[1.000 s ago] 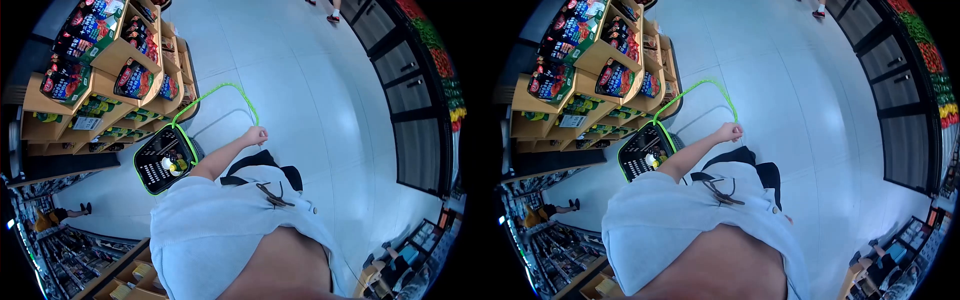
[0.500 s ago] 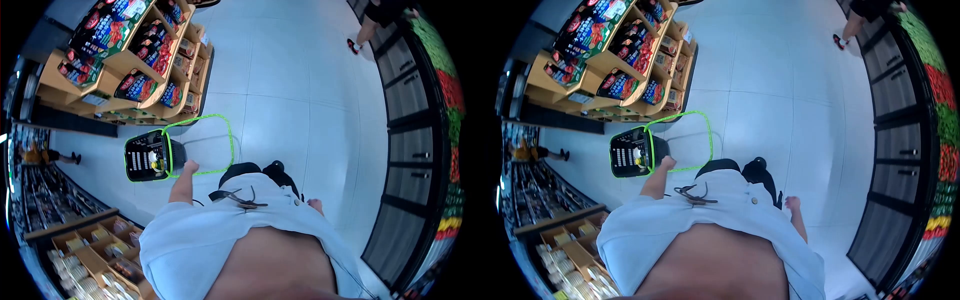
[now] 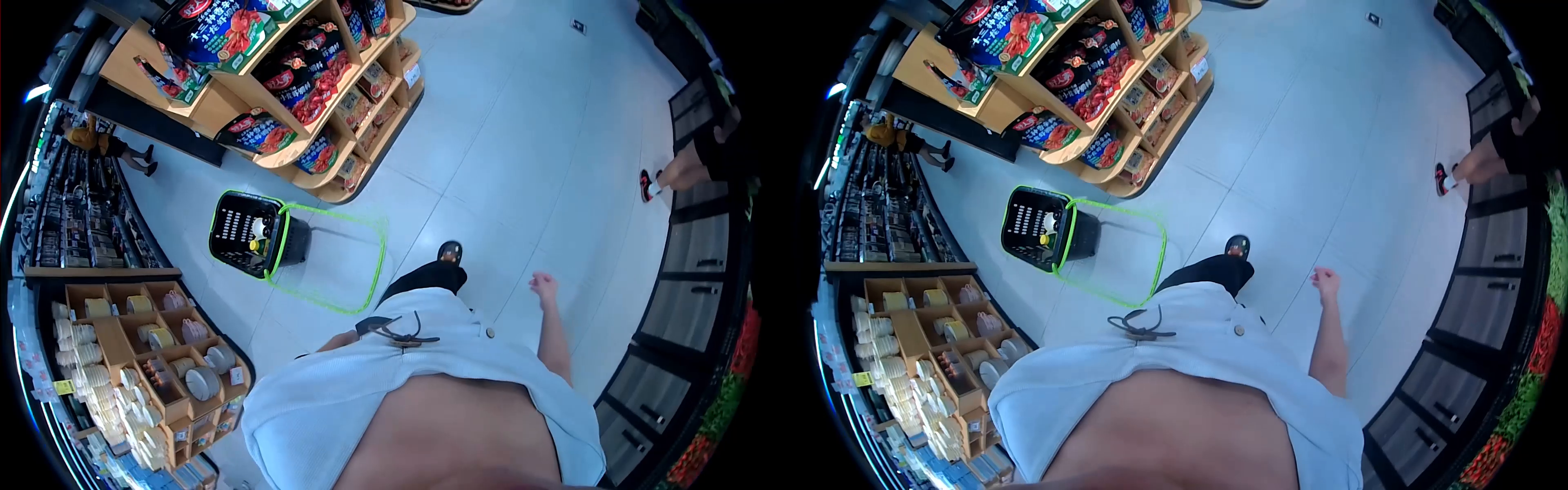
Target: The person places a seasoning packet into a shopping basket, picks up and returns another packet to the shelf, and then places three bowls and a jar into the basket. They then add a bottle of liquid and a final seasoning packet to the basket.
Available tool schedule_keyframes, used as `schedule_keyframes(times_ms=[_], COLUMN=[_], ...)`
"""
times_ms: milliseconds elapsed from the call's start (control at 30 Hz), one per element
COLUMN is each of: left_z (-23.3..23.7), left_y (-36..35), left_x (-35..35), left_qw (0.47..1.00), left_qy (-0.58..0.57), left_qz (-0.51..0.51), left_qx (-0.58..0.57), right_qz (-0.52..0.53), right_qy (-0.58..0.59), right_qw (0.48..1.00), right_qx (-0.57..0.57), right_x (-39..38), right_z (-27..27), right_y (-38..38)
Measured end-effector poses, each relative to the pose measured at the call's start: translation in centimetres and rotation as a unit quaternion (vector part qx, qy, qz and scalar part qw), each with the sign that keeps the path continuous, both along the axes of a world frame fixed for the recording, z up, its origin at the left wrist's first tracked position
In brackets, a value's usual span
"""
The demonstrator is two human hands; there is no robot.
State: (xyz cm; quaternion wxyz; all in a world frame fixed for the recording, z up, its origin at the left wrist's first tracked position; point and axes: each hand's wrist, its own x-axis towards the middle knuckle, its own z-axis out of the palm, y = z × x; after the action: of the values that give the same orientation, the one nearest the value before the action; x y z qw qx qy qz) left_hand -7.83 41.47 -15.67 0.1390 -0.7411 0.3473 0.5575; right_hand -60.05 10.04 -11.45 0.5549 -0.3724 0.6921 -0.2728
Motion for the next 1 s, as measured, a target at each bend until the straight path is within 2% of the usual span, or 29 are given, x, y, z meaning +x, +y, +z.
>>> schedule_keyframes(times_ms=[67,133,167,200,267,300,367,467,567,600,667,700,767,833,867,967,1000], left_z=[-0.7,-0.9,-0.3,2.0,2.0,2.7,7.0,8.3,10.5,10.4,10.0,10.3,10.4,10.2,10.4,12.5,13.1], left_y=[-5.2,-11.9,-16.0,-20.2,-28.0,-31.8,-38.4,-44.2,-47.2,-47.4,-48.0,-48.1,-47.5,-47.3,-47.2,-47.9,-48.3], left_x=[0.3,1.0,1.4,1.4,2.4,2.5,1.7,0.7,-1.3,-2.3,-2.3,-2.2,-2.6,-2.3,-2.1,-1.2,-0.9], left_qw=[0.999,0.999,0.999,0.987,0.945,0.918,0.876,0.840,0.830,0.808,0.747,0.692,0.566,0.415,0.338,0.175,0.146], left_qy=[0.008,0.002,-0.008,-0.038,-0.071,-0.035,0.033,0.086,0.124,0.142,0.175,0.179,0.185,0.174,0.162,0.146,0.152], left_qz=[-0.018,0.007,0.036,0.078,0.136,0.190,0.277,0.321,0.431,0.489,0.596,0.655,0.764,0.845,0.875,0.929,0.930], left_qx=[0.031,0.031,0.003,-0.132,-0.287,-0.347,-0.392,-0.429,-0.332,-0.297,-0.235,-0.243,-0.249,-0.289,-0.304,-0.292,-0.299], right_qz=[-0.022,-0.020,0.005,0.029,0.075,0.098,0.137,0.145,0.171,0.172,0.178,0.186,0.241,0.314,0.348,0.447,0.477], right_qy=[0.000,-0.048,-0.029,-0.011,0.026,0.046,0.094,0.108,0.059,0.061,0.058,0.027,-0.028,-0.087,-0.120,-0.211,-0.236], right_qw=[0.998,0.993,0.993,0.991,0.985,0.981,0.972,0.966,0.968,0.967,0.966,0.964,0.956,0.934,0.920,0.863,0.839], right_qx=[0.067,0.106,0.117,0.128,0.153,0.160,0.168,0.183,0.172,0.176,0.176,0.187,0.166,0.146,0.132,0.107,0.110], right_x=[2.8,3.8,3.7,3.6,2.9,1.9,0.6,-0.8,1.0,1.9,6.2,8.3,13.9,20.9,24.7,36.4,40.3], right_z=[0.1,0.4,0.6,0.6,0.2,-0.3,-1.1,-2.9,-2.4,-1.9,-1.2,-1.0,-0.1,2.4,3.6,9.0,11.1], right_y=[-2.3,-4.5,-6.4,-7.9,-9.9,-11.6,-15.9,-23.0,-32.0,-34.8,-42.1,-45.7,-52.6,-58.0,-60.1,-62.6,-62.2])
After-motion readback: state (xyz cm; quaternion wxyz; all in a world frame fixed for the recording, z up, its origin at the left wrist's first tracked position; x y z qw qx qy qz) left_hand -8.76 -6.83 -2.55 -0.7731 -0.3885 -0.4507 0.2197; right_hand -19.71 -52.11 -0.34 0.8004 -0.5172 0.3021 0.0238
